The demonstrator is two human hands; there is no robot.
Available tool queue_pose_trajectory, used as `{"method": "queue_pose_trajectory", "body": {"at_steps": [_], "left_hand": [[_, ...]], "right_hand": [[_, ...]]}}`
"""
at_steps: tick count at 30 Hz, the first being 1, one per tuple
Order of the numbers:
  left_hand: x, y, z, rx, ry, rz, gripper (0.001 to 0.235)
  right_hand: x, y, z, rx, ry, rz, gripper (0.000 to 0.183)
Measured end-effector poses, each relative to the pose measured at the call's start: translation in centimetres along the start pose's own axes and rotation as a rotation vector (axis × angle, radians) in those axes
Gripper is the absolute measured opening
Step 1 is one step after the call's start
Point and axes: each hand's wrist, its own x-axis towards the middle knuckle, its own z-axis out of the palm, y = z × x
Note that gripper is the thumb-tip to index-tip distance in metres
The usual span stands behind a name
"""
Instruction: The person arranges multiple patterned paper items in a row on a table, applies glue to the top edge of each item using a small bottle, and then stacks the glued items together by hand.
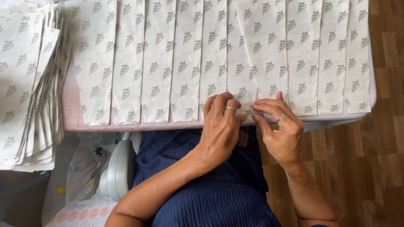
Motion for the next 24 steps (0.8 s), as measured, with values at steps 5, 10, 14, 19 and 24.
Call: {"method": "queue_pose_trajectory", "body": {"at_steps": [5, 10, 14, 19, 24], "left_hand": [[-0.8, -0.6, -1.2, -0.128, -0.004, 0.096, 0.028], [-1.7, -2.4, -5.5, -0.219, 0.088, 0.139, 0.022], [-2.2, -4.8, -7.5, -0.092, 0.037, 0.15, 0.034], [-2.0, -4.6, -7.9, -0.106, 0.019, 0.196, 0.023], [-2.8, -5.2, -7.0, -0.125, 0.035, 0.21, 0.012]], "right_hand": [[0.2, -0.9, -0.1, -0.07, -0.019, 0.011, 0.017], [0.6, -3.0, 1.2, -0.107, 0.028, -0.147, 0.02], [0.5, -3.5, 3.9, -0.013, -0.065, -0.228, 0.029], [0.1, -1.7, 4.5, -0.068, -0.092, -0.293, 0.019], [0.0, -1.2, 4.1, -0.074, -0.103, -0.314, 0.01]]}}
